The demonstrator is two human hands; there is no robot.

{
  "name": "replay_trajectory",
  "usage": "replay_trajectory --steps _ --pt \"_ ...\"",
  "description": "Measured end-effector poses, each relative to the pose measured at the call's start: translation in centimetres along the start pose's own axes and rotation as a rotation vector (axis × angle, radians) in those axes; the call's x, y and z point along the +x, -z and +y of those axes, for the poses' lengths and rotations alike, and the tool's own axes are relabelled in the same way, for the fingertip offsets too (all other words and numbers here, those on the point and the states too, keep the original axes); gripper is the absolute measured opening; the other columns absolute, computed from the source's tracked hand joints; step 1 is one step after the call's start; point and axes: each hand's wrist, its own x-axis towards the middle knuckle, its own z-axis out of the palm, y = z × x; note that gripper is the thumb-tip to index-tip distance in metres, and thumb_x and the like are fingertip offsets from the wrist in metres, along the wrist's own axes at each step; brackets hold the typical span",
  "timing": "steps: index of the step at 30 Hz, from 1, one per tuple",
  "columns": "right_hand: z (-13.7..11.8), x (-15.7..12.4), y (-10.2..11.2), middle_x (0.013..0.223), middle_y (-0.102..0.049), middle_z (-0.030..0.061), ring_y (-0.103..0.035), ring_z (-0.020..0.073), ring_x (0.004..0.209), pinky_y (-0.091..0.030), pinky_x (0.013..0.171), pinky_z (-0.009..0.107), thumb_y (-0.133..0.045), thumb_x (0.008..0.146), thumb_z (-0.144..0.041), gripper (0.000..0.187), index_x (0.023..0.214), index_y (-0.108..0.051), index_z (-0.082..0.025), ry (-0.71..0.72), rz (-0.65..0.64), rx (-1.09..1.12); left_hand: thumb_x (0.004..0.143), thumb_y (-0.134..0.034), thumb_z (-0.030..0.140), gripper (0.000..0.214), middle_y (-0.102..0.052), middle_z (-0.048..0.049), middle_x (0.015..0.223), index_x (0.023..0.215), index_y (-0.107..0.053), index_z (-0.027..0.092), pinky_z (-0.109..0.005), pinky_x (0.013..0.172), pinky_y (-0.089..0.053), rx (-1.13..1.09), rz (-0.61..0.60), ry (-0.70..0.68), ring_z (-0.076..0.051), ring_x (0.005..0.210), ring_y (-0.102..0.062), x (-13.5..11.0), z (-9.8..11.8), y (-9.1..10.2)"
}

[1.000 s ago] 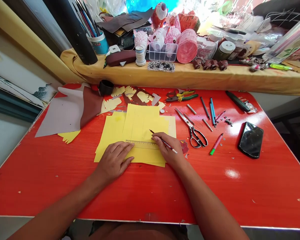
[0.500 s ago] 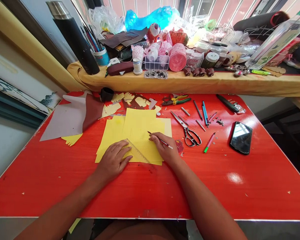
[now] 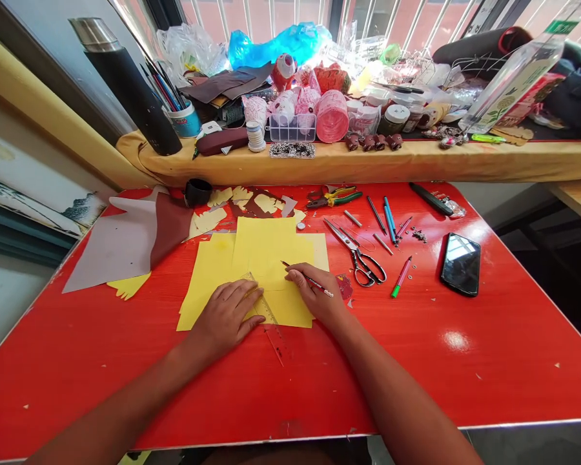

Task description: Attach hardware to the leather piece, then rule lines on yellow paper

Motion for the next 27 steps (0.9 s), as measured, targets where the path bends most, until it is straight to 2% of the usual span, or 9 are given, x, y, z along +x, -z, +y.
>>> replay_trajectory --steps 5,11,16,23,27 --pt "-1.1 -0.2 -0.4 0.08 -0.08 0.0038 -0.074 0.0195 0.076 -0.058 0.073 0.031 -0.054 0.109 -0.044 0.033 0.097 -0.077 -0.023 -0.061 0.042 0.055 0.109 -0.052 0.036 0.041 -0.064 -0.0157 0.148 0.144 -0.06 0.016 -0.051 0.118 -0.046 -0.107 0.004 -0.013 -0.032 0.139 -0.058 0.0 -0.4 -0.7" --pt "-1.8 -0.4 -1.3 0.077 -0.077 0.0022 -0.072 0.017 0.073 -0.055 0.071 0.029 -0.054 0.11 -0.039 0.031 0.096 -0.076 -0.023 -0.064 -0.04 0.101 0.108 -0.053 0.032 0.041 -0.054 -0.0157 0.16 0.146 -0.055 0.016 -0.051 0.124 -0.041 -0.188 -0.035 -0.02 -0.031 0.151 -0.047 0.0 -0.7 -0.2" --pt "-1.3 -0.5 -1.7 0.075 -0.076 0.0016 -0.07 0.0168 0.07 -0.054 0.067 0.029 -0.055 0.109 -0.039 0.03 0.092 -0.073 -0.023 -0.1 -0.083 0.107 0.103 -0.064 0.05 0.05 -0.061 -0.0168 0.15 0.141 -0.059 0.018 -0.056 0.119 -0.046 -0.216 -0.005 0.047 -0.035 0.141 -0.055 -0.1 -1.0 -0.3" --pt "-1.5 -0.2 -1.7 0.076 -0.076 0.0022 -0.07 0.0184 0.072 -0.055 0.069 0.031 -0.057 0.108 -0.042 0.029 0.094 -0.074 -0.023 -0.157 -0.069 0.133 0.103 -0.064 0.044 0.046 -0.059 -0.0126 0.153 0.143 -0.059 0.023 -0.055 0.12 -0.044 -0.339 -0.104 0.073 -0.034 0.144 -0.052 -0.1 -1.6 0.0" --pt "-1.6 0.0 -1.6 0.076 -0.075 0.0024 -0.07 0.0184 0.072 -0.055 0.069 0.031 -0.058 0.107 -0.046 0.031 0.091 -0.073 -0.023 -0.18 -0.084 0.181 0.102 -0.066 0.044 0.05 -0.058 -0.0114 0.155 0.147 -0.058 0.025 -0.055 0.122 -0.042 -0.372 -0.116 0.078 -0.034 0.146 -0.049 -0.1 -1.9 0.2"
